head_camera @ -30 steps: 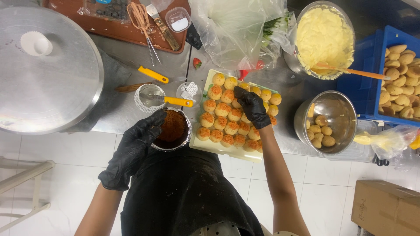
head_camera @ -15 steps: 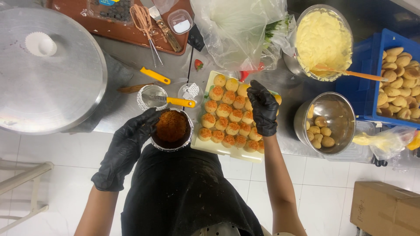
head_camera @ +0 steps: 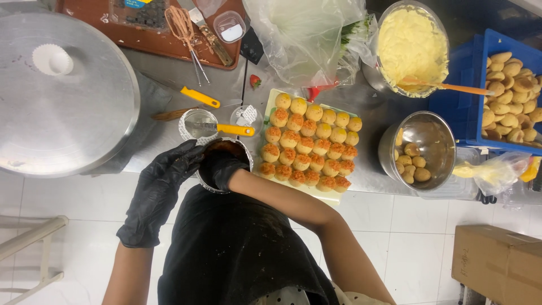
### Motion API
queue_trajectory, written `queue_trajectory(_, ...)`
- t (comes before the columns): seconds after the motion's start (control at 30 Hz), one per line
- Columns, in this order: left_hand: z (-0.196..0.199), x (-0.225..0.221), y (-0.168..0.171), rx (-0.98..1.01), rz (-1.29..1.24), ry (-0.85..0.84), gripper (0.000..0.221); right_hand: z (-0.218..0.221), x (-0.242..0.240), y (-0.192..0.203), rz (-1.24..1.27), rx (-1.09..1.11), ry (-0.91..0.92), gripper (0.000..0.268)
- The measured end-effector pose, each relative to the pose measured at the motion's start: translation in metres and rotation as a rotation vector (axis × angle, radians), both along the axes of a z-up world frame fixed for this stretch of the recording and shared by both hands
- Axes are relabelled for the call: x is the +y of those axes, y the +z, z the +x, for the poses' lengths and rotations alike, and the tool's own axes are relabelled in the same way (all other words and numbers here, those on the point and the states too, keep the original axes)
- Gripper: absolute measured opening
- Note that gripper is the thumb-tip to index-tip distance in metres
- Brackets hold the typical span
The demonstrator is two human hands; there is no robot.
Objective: Coating the top of bread buns with an orange meat floss topping and arranging them on a tray.
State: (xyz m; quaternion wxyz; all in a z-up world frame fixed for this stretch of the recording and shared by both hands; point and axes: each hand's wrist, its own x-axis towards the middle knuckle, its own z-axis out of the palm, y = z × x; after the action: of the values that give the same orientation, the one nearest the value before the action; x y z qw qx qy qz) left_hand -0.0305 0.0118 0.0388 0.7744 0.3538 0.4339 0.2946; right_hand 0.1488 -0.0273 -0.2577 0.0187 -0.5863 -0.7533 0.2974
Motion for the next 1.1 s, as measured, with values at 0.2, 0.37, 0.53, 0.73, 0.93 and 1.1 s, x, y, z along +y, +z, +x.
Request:
queue_trajectory(0.2, -0.02, -0.002, -0.001, 0.022, 0.009, 0.072, 0.036, 0.015, 0.015, 0.075, -0.03, 0.016, -0.099, 0.032)
queue_trajectory(0.37, -0.028, -0.001, -0.003, -0.028, -0.015, 0.093, 0.04, 0.052, 0.007, 0.22, -0.029, 0.248, -0.055, 0.039)
queue_trajectory(0.53, -0.003, 0.002, 0.009, 0.164, 0.137, -0.296, 0.047, 0.077, -0.016, 0.251, -0.281, 1.092, -0.412, 0.035)
queue_trajectory(0.73, 0.033, -0.011, -0.044, -0.011, -0.044, -0.287, 0.051, 0.068, -0.025, 0.28, 0.025, 0.941, -0.351, 0.041)
queue_trajectory(0.93, 0.039, -0.011, -0.051, -0.088, -0.121, -0.134, 0.039, 0.065, -0.04, 0.263, 0.152, 0.874, -0.519, 0.038)
queue_trajectory(1.1, 0.037, -0.01, -0.058, -0.098, -0.103, -0.164, 0.04, 0.063, -0.047, 0.252, 0.084, 0.986, -0.604, 0.039)
